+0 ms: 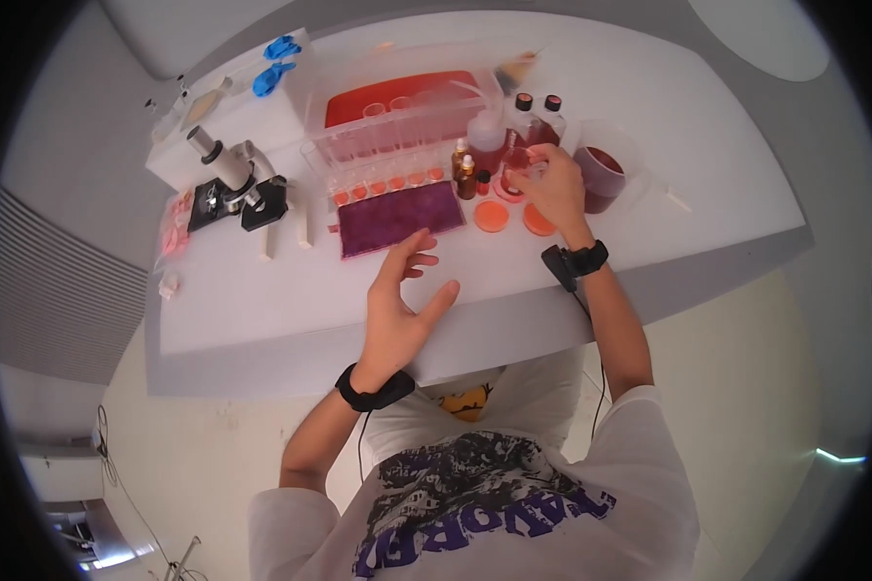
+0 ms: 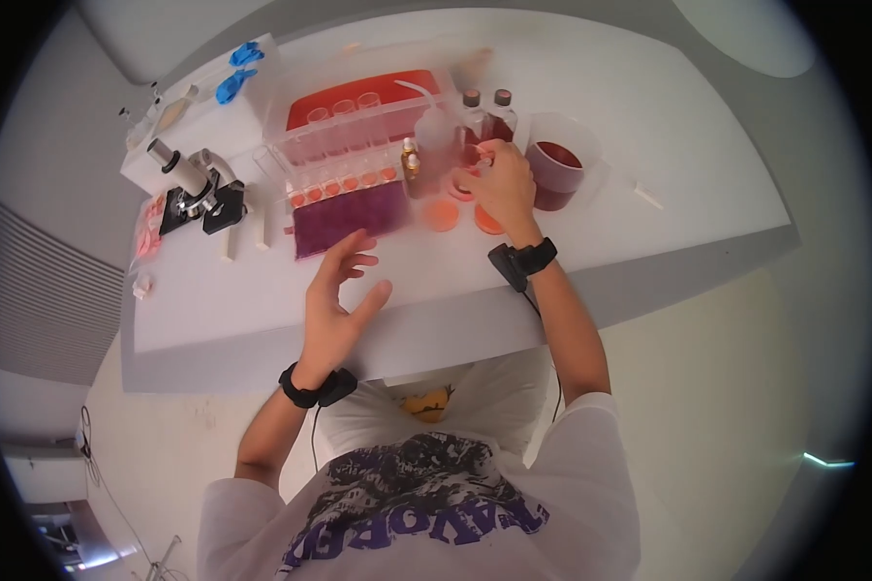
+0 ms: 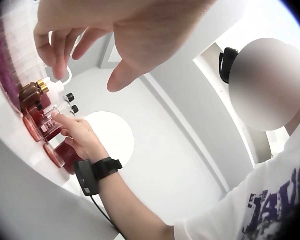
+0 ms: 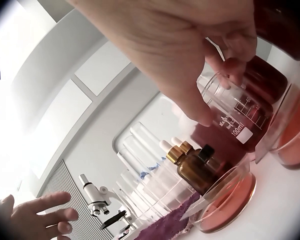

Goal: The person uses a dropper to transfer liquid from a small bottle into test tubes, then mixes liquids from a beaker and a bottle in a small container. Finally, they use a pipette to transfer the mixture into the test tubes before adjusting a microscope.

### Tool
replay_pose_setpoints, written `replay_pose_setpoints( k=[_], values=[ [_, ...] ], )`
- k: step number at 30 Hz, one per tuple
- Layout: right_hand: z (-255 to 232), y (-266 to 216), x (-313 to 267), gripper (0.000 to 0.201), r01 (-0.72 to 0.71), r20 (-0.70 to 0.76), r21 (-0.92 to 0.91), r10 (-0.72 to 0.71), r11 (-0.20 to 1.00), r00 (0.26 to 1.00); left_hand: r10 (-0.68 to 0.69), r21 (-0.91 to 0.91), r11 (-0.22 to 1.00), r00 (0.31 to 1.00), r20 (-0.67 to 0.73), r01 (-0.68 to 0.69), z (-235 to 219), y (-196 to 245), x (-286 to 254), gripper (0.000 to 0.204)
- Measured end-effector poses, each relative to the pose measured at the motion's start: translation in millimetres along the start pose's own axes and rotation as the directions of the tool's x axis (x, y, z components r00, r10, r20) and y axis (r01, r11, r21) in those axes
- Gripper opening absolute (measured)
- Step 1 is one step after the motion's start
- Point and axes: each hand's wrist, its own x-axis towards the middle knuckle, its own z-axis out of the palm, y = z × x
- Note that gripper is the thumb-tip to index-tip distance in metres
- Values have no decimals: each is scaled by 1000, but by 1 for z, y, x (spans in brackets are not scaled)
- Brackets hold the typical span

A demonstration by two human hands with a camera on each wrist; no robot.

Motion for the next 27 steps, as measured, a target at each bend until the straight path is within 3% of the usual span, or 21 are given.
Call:
replay_pose_setpoints(
  k=[6,10,16,18,22,24,25,27],
  values=[
    [5,6,2,60,76,15,-21,-75,997,997,-62,-43,997,998,-5,62,-1,-8,-26,70],
    [-1,2,-2,63,48,56,-73,-44,996,997,-91,-59,994,996,-7,90,-3,-18,-38,67],
    [-24,-2,-26,72,158,-3,-134,-160,978,987,-131,-83,988,991,-12,130,-19,-24,-43,60],
    [-41,-22,-40,65,79,-13,-84,-80,993,997,-138,-93,987,989,-49,133,-32,-25,-38,54],
    [-55,-56,-60,53,99,-61,-51,-102,994,993,-137,-36,991,969,-205,132,-76,-35,-15,42],
    [-55,-82,-67,33,140,-46,90,-136,986,990,-168,1,985,960,-226,172,-104,-40,0,40],
    [-47,-87,-68,33,144,-40,96,-141,985,989,-197,31,977,950,-243,211,-112,-41,9,38],
    [-30,-96,-66,19,276,-22,305,-283,911,959,-138,133,974,950,-282,181,-121,-41,29,41]
  ],
)
